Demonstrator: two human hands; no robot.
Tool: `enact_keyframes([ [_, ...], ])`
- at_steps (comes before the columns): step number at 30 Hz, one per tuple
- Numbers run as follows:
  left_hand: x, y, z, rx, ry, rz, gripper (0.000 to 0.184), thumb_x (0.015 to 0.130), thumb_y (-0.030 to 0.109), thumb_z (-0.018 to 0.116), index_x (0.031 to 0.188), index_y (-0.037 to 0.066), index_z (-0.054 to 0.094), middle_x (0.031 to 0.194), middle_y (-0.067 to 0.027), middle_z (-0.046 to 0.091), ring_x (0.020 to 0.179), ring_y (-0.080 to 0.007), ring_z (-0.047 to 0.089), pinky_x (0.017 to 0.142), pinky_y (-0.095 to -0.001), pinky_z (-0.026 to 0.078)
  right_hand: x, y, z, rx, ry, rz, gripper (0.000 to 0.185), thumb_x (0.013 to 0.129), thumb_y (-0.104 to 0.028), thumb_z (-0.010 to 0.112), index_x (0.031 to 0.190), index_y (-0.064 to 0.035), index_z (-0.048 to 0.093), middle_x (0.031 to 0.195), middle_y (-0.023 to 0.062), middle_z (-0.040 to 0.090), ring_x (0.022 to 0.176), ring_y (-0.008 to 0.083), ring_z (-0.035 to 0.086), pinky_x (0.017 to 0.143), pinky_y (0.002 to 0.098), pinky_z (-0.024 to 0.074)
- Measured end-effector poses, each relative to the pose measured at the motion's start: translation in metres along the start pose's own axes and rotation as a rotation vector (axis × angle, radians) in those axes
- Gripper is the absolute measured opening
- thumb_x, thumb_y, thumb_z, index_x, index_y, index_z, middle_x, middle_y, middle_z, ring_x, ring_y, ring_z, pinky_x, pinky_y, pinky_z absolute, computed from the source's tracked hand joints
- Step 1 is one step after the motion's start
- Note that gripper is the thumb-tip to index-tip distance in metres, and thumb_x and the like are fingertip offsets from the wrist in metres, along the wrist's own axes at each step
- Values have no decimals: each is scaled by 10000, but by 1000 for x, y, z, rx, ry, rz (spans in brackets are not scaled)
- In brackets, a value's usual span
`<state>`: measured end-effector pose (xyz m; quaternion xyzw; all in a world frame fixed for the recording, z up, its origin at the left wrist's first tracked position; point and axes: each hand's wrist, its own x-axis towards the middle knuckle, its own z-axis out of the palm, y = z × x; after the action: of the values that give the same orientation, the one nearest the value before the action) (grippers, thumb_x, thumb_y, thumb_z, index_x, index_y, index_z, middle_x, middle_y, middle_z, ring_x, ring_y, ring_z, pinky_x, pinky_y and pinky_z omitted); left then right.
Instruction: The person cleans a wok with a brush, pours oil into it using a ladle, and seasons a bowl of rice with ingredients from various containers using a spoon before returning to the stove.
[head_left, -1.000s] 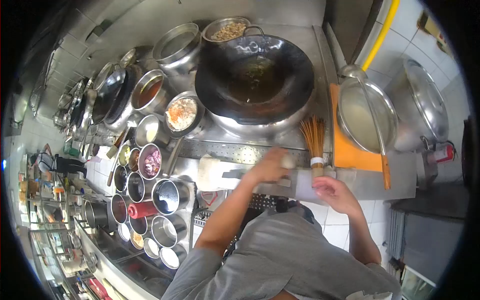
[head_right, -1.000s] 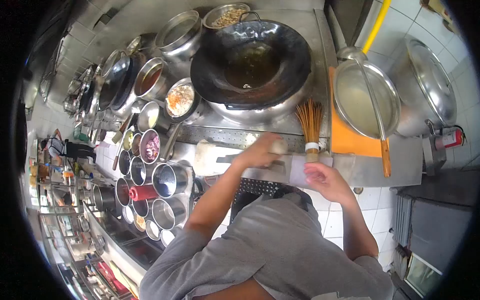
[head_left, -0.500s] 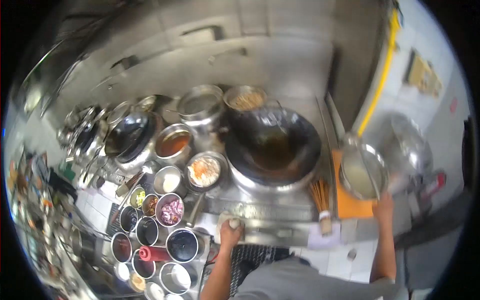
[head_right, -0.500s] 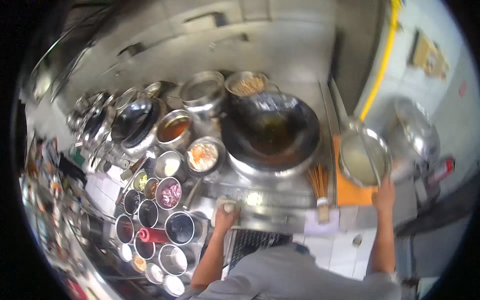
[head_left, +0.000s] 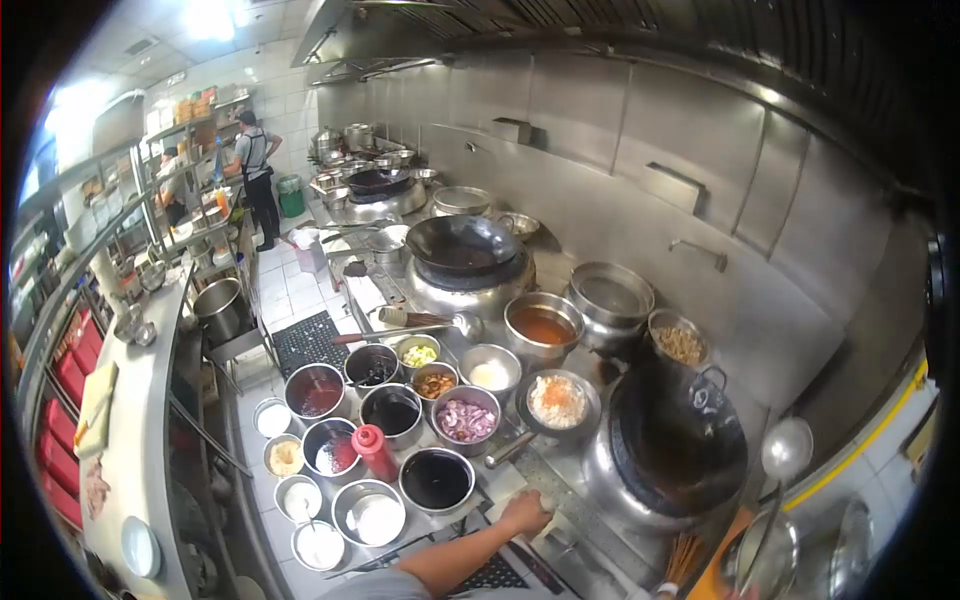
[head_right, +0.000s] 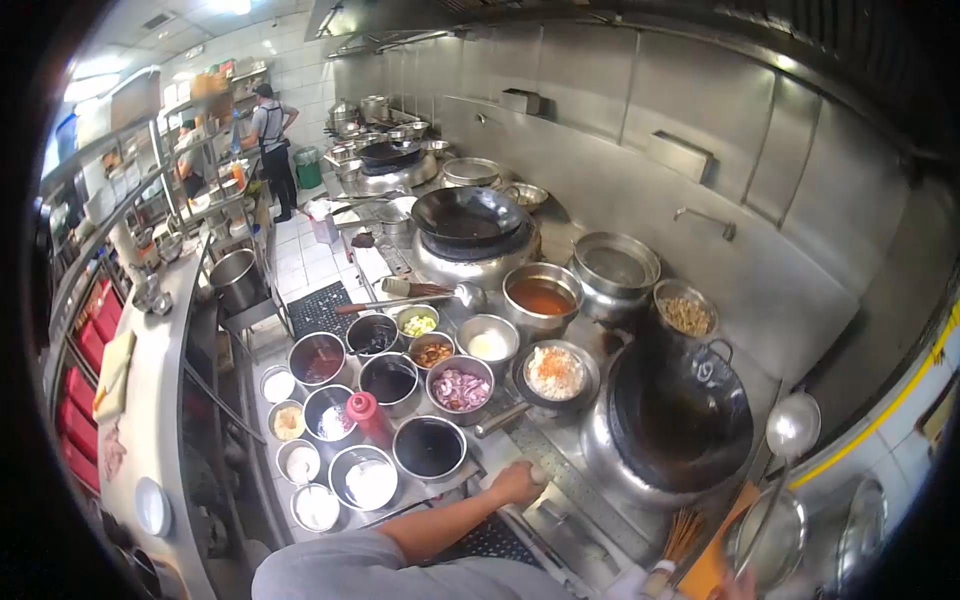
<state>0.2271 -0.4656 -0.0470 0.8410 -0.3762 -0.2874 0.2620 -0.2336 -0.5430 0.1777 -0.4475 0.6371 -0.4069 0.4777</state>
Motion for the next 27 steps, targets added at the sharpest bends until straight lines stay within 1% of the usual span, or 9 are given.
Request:
enact_keyframes([
  [1,-5,-5,-3,-25,26,-22,700,807,444,676,1297,-27,506,1281,-280,566,1196,-410,558,1015,-459,454,-11,-25,32,88,-15,-27,121,903,-167,614,998,-119,558,696,23,480,567,166,513,492,347,459],
  [2,-6,-1,-9,-44,36,-30,703,800,443,684,1294,-24,509,1280,-282,565,1201,-408,555,1017,-457,453,48,20,18,178,-266,-75,614,868,-71,596,1451,-65,403,665,56,552,503,184,547,451,339,485],
  [3,-7,6,-10,-54,15,-23,705,793,443,693,1291,-22,512,1279,-284,565,1206,-406,553,1018,-456,452,21,-15,57,84,-235,-69,604,907,-83,562,1481,-81,373,591,1,469,423,67,417,352,241,370],
  [7,-22,22,-32,-185,-64,12,753,762,454,749,1293,-26,513,1268,-289,568,1190,-418,548,1000,-451,453,13,-39,105,-101,-482,-99,588,886,-83,607,1435,-27,405,649,17,530,494,105,486,416,288,402],
  [12,-60,40,-40,25,273,288,803,751,409,808,1330,-52,495,1230,-289,566,1134,-439,555,1002,-456,442,43,-26,152,-154,-514,-1,624,870,-71,593,1446,2,365,780,73,572,561,130,529,451,313,439],
  [17,-157,51,-102,-151,-13,458,729,809,379,783,1342,-35,508,1233,-268,579,1164,-397,562,1012,-427,441,99,35,169,-430,-347,-322,499,888,-61,576,1366,-13,439,751,54,558,530,128,523,444,323,433],
  [22,-201,17,-100,-332,-67,232,580,871,316,744,1334,24,552,1206,-205,641,1110,-304,633,934,-372,512,33,-34,123,-21,-664,85,273,880,-47,594,1148,-41,543,644,30,513,468,127,491,401,280,403],
  [26,-197,47,-104,-327,-13,349,485,929,311,674,1314,38,564,1171,-175,656,1082,-298,649,929,-378,511,83,-2,146,818,-728,473,251,838,8,549,1085,-29,527,781,106,593,540,142,544,358,302,441],
  [27,-193,47,-103,-326,-41,419,471,940,314,659,1311,40,565,1177,-171,652,1092,-297,644,925,-382,512,92,3,161,727,-718,401,235,833,-3,542,1066,-36,530,777,96,591,533,138,542,358,299,434],
])
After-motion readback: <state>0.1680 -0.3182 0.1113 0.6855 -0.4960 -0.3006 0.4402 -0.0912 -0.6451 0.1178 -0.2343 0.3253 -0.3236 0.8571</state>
